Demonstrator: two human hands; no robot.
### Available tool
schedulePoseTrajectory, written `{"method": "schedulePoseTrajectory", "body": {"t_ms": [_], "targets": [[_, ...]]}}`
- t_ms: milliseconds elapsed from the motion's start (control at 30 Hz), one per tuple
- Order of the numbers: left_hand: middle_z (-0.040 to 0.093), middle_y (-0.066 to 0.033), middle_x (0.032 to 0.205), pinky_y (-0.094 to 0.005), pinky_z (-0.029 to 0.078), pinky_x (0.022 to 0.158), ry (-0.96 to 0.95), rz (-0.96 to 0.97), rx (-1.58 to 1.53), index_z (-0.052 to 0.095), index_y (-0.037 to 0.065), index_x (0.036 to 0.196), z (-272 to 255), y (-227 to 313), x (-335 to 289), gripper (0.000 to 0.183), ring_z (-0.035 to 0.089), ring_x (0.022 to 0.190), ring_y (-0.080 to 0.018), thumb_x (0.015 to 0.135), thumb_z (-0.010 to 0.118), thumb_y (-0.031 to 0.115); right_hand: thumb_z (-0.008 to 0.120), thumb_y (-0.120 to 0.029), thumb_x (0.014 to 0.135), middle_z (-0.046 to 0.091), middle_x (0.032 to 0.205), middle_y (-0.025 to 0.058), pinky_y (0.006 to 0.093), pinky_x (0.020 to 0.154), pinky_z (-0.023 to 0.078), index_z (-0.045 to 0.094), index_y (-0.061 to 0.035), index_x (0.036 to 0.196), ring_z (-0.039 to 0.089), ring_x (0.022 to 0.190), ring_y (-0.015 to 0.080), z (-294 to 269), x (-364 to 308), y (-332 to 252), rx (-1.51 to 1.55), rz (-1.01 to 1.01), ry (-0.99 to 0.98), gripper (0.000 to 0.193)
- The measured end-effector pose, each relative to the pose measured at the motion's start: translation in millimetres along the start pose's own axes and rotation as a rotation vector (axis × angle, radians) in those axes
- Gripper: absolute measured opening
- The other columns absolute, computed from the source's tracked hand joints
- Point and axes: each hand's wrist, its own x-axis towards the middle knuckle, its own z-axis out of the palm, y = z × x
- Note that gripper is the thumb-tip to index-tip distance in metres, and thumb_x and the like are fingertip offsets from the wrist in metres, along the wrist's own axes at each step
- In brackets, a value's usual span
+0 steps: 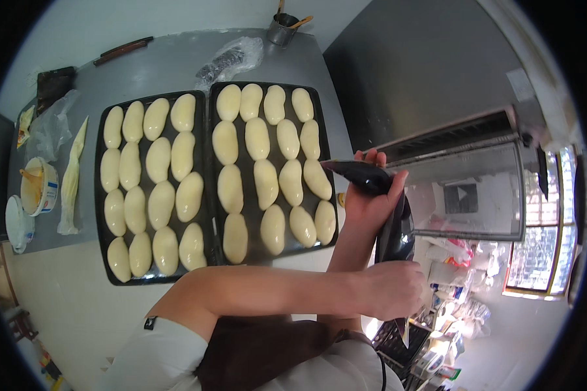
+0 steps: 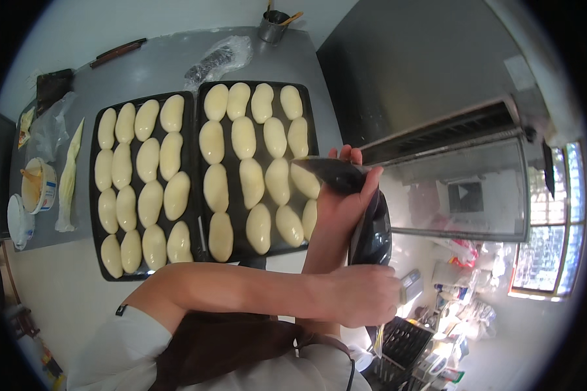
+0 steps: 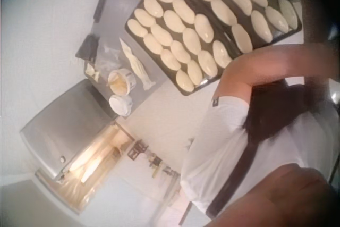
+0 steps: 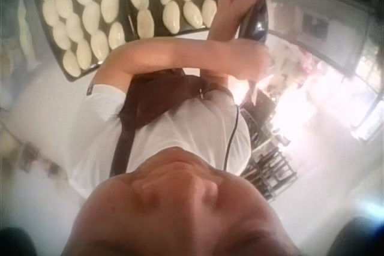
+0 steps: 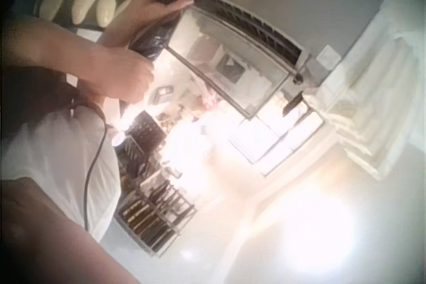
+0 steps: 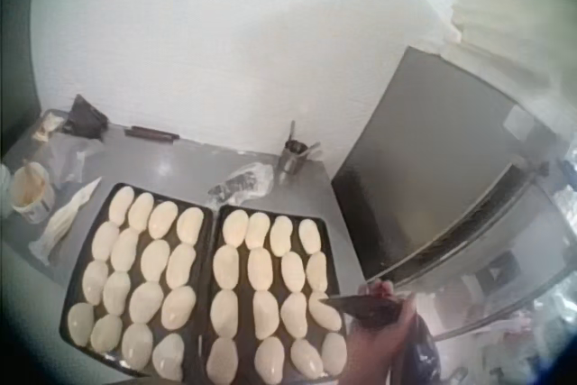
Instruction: The person brushes egg wash onto rows of shaped dough on baking trays, then pipes dark and light zigzag lines on top. They sprinkle sesame seeds over the decorated dough and place the trays into a commercial oven.
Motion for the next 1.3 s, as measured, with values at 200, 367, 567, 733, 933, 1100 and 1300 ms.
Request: {"method": "schedulePoseTrajectory", "body": {"t_ms": [200, 367, 567, 733, 933, 1100, 1300], "targets": [[0.058, -0.0011, 0.079, -0.0352, 0.049, 0.090, 0.041, -0.228, 0.278, 0.062, 0.012, 0.071, -15, -185, -5, 0.010, 0.060, 0.093, -0.0216, 0.077, 0.067, 0.019, 0.070, -0.026, 0.098, 0.067, 0.098, 0.0089, 0.0444, 0.101, 0.052, 0.061, -0.0068, 0.097, 0.065, 0.099, 0.0236, -47, 206, 86, -0.008, 0.072, 0.007, 0.021], [0.063, -0.0006, 0.084, -0.0352, 0.048, 0.090, 0.198, -0.327, 0.389, 0.068, 0.012, 0.075, -32, -324, -28, 0.007, 0.060, 0.095, -0.0203, 0.078, 0.070, 0.017, 0.071, -0.022, 0.095, 0.066, 0.092, 0.0124, 0.0427, 0.089, 0.056, 0.059, -0.0065, 0.100, 0.066, 0.090, 0.0264, -65, 332, 182, -0.085, 0.041, -0.051, 0.021], [0.062, -0.0022, 0.082, -0.0359, 0.048, 0.093, 0.193, -0.535, 0.367, 0.066, 0.009, 0.075, -45, -388, -58, 0.007, 0.060, 0.092, -0.0220, 0.074, 0.073, 0.011, 0.072, -0.011, 0.091, 0.059, 0.085, 0.0066, 0.0361, 0.076, 0.053, 0.052, -0.0153, 0.095, 0.061, 0.083, 0.0223, -83, 368, 246, -0.110, 0.117, 0.126, 0.021], [0.059, -0.0033, 0.080, -0.0384, 0.051, 0.087, 0.273, -0.521, 0.303, 0.062, 0.007, 0.072, -38, -398, -56, 0.019, 0.061, 0.091, -0.0242, 0.074, 0.080, 0.014, 0.069, -0.007, 0.093, 0.056, 0.081, 0.0097, 0.0416, 0.077, 0.057, 0.050, -0.0078, 0.091, 0.063, 0.078, 0.0271, -97, 377, 247, -0.116, 0.060, 0.076, 0.019], [0.059, -0.0036, 0.080, -0.0384, 0.051, 0.088, 0.262, -0.526, 0.303, 0.063, 0.008, 0.075, -33, -397, -53, 0.020, 0.060, 0.091, -0.0245, 0.074, 0.081, 0.016, 0.068, -0.005, 0.092, 0.055, 0.085, 0.0087, 0.0417, 0.084, 0.057, 0.050, -0.0097, 0.091, 0.062, 0.081, 0.0257, -100, 375, 233, -0.161, 0.071, 0.065, 0.019], [0.059, -0.0035, 0.081, -0.0393, 0.050, 0.089, 0.276, -0.522, 0.261, 0.063, 0.008, 0.075, -22, -383, -50, 0.022, 0.060, 0.091, -0.0247, 0.079, 0.081, 0.020, 0.064, 0.002, 0.090, 0.057, 0.079, 0.0095, 0.0451, 0.088, 0.056, 0.049, -0.0094, 0.085, 0.061, 0.075, 0.0254, -107, 352, 228, -0.107, 0.133, 0.068, 0.019], [0.059, -0.0031, 0.081, -0.0410, 0.050, 0.093, 0.297, -0.534, 0.199, 0.062, 0.008, 0.076, -12, -372, -51, 0.025, 0.060, 0.091, -0.0245, 0.083, 0.080, 0.024, 0.064, -0.004, 0.091, 0.055, 0.092, 0.0049, 0.0407, 0.090, 0.050, 0.042, -0.0162, 0.108, 0.059, 0.087, 0.0228, -125, 344, 218, -0.147, 0.012, -0.026, 0.030]]}}
